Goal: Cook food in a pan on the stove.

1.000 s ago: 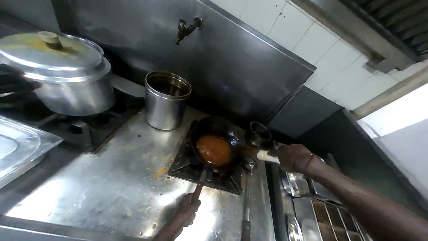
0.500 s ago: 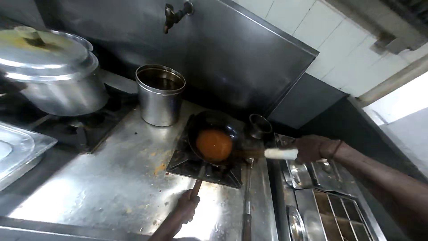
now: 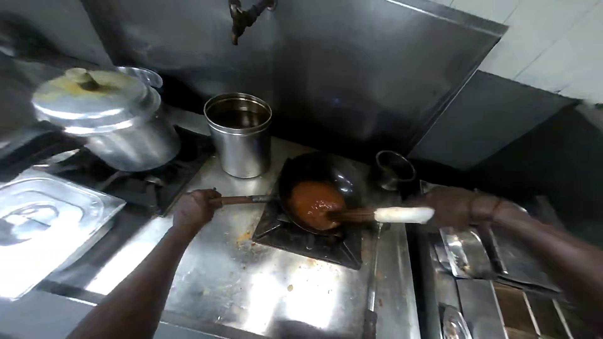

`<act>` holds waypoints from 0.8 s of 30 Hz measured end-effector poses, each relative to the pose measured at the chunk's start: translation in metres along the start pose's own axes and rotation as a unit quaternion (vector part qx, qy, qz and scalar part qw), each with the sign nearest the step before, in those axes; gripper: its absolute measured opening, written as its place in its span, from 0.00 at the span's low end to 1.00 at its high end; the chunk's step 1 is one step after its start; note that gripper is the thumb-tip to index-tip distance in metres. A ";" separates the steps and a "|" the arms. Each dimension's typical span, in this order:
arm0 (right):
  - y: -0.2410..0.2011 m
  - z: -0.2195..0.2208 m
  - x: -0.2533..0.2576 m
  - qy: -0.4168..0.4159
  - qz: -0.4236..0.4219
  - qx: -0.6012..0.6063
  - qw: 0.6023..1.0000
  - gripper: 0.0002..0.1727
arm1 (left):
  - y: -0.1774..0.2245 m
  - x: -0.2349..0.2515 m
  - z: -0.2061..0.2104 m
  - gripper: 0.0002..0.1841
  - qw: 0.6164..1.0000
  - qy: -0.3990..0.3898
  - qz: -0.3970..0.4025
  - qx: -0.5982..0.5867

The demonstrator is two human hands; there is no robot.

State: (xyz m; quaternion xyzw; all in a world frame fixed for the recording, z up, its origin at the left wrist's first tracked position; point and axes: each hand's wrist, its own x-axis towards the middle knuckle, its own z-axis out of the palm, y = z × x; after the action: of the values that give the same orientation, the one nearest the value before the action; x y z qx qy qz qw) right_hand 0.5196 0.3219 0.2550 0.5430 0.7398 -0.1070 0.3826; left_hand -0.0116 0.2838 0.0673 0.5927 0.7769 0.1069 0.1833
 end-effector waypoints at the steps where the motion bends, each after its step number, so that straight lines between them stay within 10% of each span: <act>1: 0.018 -0.004 -0.004 -0.004 -0.020 0.044 0.999 0.36 | 0.002 0.005 0.000 0.12 1.000 0.008 0.004 -0.001; 8: -0.020 0.019 0.063 -0.009 -0.099 0.326 0.940 0.39 | 0.009 0.005 0.002 0.12 0.999 0.002 0.000 -0.044; 15: 0.040 0.009 0.019 -0.015 -0.082 0.126 0.989 0.41 | 0.015 -0.012 0.005 0.10 0.998 0.022 -0.043 -0.037; 21: -0.037 0.043 0.072 0.081 -0.109 0.298 0.945 0.41 | 0.020 -0.035 0.001 0.10 0.997 0.029 -0.048 -0.049; 24: -0.018 0.044 0.033 0.037 -0.103 0.199 0.974 0.42 | 0.027 -0.061 -0.004 0.11 0.996 0.005 -0.069 -0.053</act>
State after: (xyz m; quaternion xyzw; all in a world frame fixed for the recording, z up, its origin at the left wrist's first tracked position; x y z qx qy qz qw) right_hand 0.5196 0.3136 0.1982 0.5326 0.7691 -0.2710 0.2266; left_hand 0.0252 0.2327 0.0908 0.5266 0.8102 0.1376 0.2176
